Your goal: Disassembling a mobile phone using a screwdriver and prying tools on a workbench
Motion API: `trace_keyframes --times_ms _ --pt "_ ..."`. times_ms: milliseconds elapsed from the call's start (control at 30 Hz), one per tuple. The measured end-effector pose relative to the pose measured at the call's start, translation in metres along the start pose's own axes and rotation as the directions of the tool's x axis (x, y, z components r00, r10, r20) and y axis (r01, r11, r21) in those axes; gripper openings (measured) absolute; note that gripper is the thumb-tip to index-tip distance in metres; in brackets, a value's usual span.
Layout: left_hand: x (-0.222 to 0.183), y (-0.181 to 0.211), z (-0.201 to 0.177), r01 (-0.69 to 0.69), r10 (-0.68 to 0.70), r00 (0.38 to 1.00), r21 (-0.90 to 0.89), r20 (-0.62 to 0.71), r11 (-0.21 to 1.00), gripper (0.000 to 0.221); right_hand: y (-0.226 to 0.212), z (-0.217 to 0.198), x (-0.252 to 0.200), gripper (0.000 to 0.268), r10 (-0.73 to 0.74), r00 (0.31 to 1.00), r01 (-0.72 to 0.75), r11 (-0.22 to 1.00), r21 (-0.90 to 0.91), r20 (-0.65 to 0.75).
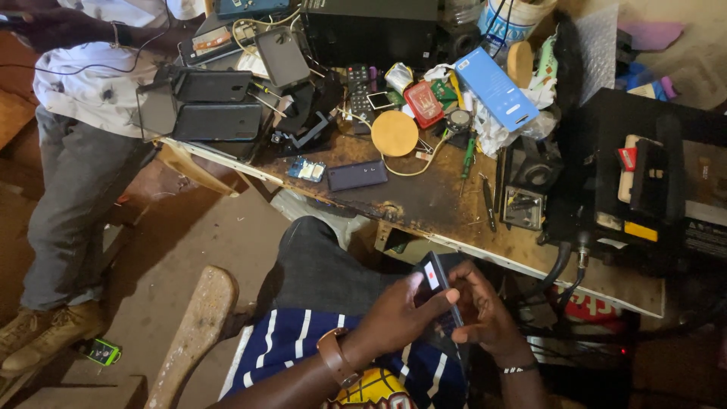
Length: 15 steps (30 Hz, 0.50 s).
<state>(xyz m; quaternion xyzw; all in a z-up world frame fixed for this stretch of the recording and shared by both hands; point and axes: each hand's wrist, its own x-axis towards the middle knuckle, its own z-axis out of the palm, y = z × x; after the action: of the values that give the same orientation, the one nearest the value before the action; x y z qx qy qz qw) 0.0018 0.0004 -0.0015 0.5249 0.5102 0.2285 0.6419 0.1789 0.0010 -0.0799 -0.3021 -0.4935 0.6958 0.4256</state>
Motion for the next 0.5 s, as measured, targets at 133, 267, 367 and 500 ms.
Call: trace_keyframes --times_ms 133,267,367,500 --pt "0.017 -0.026 0.009 -0.268 0.264 0.963 -0.261 -0.051 0.927 0.033 -0.008 0.015 0.001 0.071 0.021 0.996 -0.046 0.956 -0.291 -0.089" --pt "0.027 -0.042 0.007 0.030 -0.065 0.994 -0.354 -0.089 0.935 0.023 -0.030 0.047 0.001 0.063 -0.073 0.987 -0.046 0.727 -0.685 -0.144" --pt "0.028 -0.034 0.001 0.057 -0.139 0.987 -0.642 -0.078 0.764 0.028 -0.030 0.060 -0.009 0.076 -0.057 0.951 -0.199 0.641 -0.741 -0.305" --pt "0.028 -0.033 -0.001 -0.017 -0.108 0.988 -0.760 -0.115 0.650 0.022 -0.014 0.079 -0.018 0.029 -0.193 0.741 -0.416 0.620 -0.665 -0.644"
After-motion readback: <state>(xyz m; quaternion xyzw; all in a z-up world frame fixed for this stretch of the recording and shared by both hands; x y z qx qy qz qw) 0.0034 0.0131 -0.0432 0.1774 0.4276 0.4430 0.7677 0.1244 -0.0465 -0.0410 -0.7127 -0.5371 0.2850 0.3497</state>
